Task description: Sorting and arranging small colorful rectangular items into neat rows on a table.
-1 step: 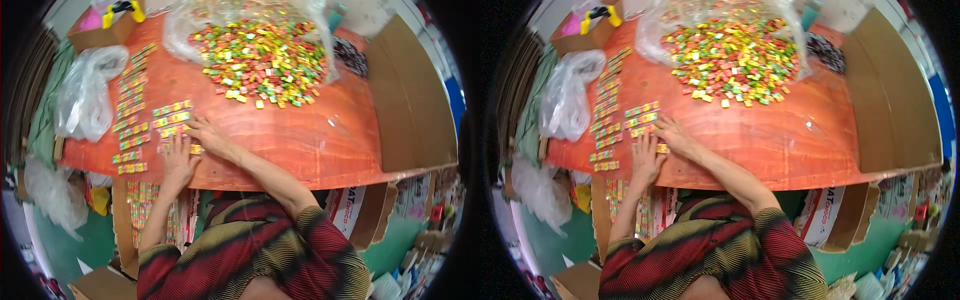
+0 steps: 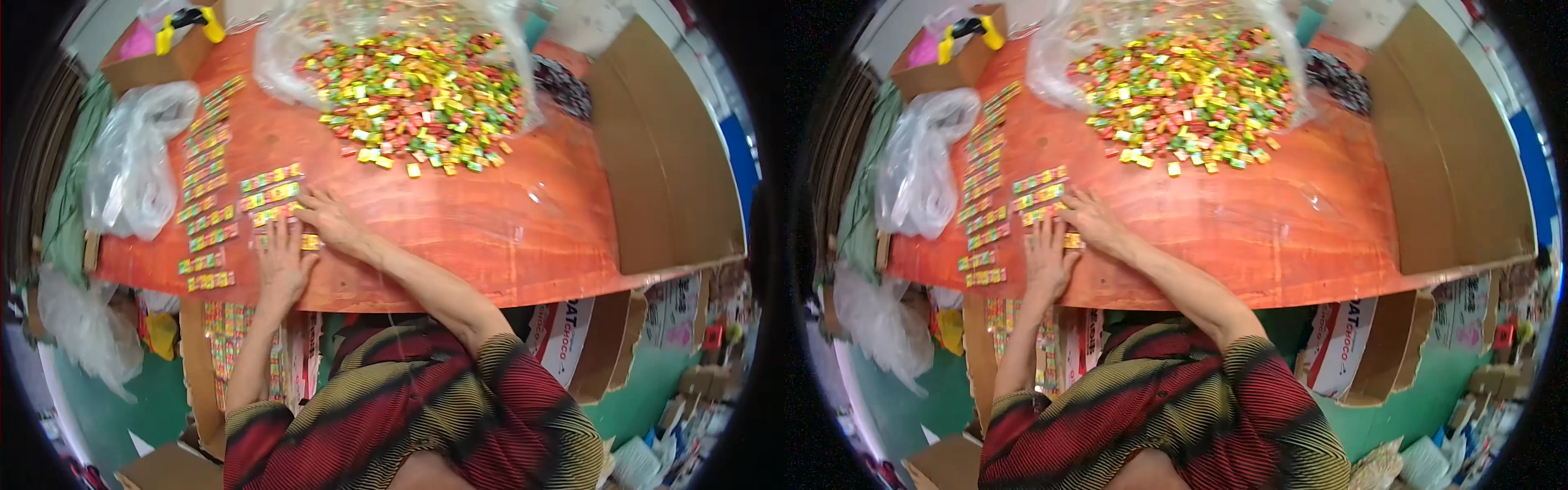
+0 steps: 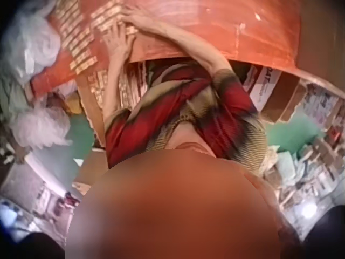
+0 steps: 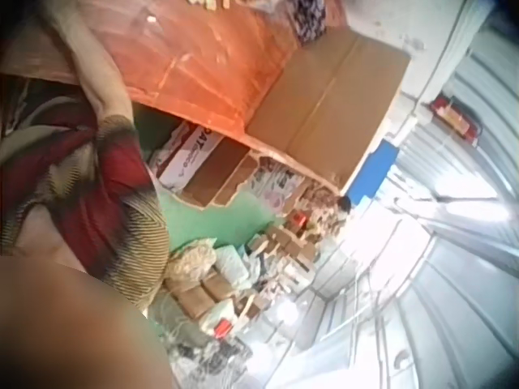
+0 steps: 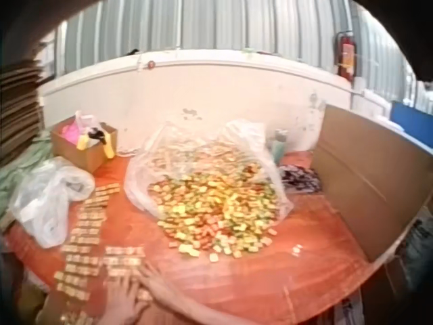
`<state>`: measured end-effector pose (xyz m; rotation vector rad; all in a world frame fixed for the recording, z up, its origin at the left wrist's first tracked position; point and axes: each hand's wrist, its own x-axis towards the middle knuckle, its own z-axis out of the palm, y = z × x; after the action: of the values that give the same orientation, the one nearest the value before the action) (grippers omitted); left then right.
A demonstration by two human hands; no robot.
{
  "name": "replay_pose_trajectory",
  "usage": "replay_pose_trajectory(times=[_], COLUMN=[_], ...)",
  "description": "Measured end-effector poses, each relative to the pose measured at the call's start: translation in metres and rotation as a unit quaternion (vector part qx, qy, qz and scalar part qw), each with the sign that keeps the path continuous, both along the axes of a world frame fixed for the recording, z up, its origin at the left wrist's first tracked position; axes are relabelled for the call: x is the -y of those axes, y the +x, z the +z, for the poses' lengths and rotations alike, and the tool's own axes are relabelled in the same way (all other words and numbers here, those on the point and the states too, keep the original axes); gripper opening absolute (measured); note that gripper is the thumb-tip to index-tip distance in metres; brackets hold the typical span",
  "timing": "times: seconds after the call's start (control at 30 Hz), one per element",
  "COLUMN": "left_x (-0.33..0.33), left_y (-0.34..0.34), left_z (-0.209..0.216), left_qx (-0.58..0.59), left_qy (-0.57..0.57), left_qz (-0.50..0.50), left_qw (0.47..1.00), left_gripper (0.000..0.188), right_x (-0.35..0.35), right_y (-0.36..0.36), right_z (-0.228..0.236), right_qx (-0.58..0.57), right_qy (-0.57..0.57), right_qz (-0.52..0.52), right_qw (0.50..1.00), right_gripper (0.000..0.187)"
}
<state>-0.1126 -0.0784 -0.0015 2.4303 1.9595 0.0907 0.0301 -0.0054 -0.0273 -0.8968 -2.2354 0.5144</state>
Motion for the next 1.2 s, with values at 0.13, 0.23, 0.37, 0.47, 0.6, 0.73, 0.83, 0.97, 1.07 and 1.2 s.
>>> replay_pose_trajectory(times=[0.13,0.23,0.37,0.47,0.6,0.73,0.83,0.97,1.07,1.2], left_x=[-0.029,-0.027,-0.019,-0.044,-0.099,-0.123,-0.117,-0.100,-0.086,-0.074], left_y=[0.000,0.002,0.040,0.083,0.127,0.134,0.142,0.149,0.147,0.146], left_z=[-0.002,-0.008,0.004,-0.004,-0.009,-0.033,-0.027,-0.023,-0.014,0.005], left_qx=[-0.007,0.026,0.095,0.156,0.215,0.201,0.245,0.264,0.283,0.290], left_qy=[-0.007,0.071,0.119,0.128,0.118,0.139,0.152,0.125,0.114,0.128], left_qz=[0.050,0.044,-0.030,-0.114,-0.092,-0.068,-0.115,-0.162,-0.225,-0.164], left_qw=[0.999,0.996,0.988,0.973,0.965,0.967,0.951,0.942,0.926,0.934], left_gripper=[0.064,0.059,0.054,0.050,0.048,0.047,0.044,0.040,0.039,0.044], right_x=[0.006,0.032,0.074,0.108,0.121,0.122,0.121,0.125,0.116,0.065], right_y=[0.020,0.072,0.176,0.209,0.185,0.130,0.123,0.120,0.135,0.161], right_z=[0.024,0.026,0.037,0.028,0.025,0.020,0.020,0.038,0.049,0.044], right_qx=[0.014,0.021,0.096,0.195,0.199,0.174,0.138,0.120,0.090,0.102], right_qy=[0.021,0.097,0.069,0.020,0.001,0.030,0.005,-0.011,-0.030,-0.090], right_qz=[-0.059,-0.129,-0.310,-0.423,-0.367,-0.299,-0.251,-0.212,-0.182,-0.252], right_qw=[0.998,0.987,0.943,0.885,0.909,0.938,0.958,0.970,0.979,0.958], right_gripper=[0.033,0.035,0.030,0.029,0.026,0.020,0.020,0.022,0.022,0.024])
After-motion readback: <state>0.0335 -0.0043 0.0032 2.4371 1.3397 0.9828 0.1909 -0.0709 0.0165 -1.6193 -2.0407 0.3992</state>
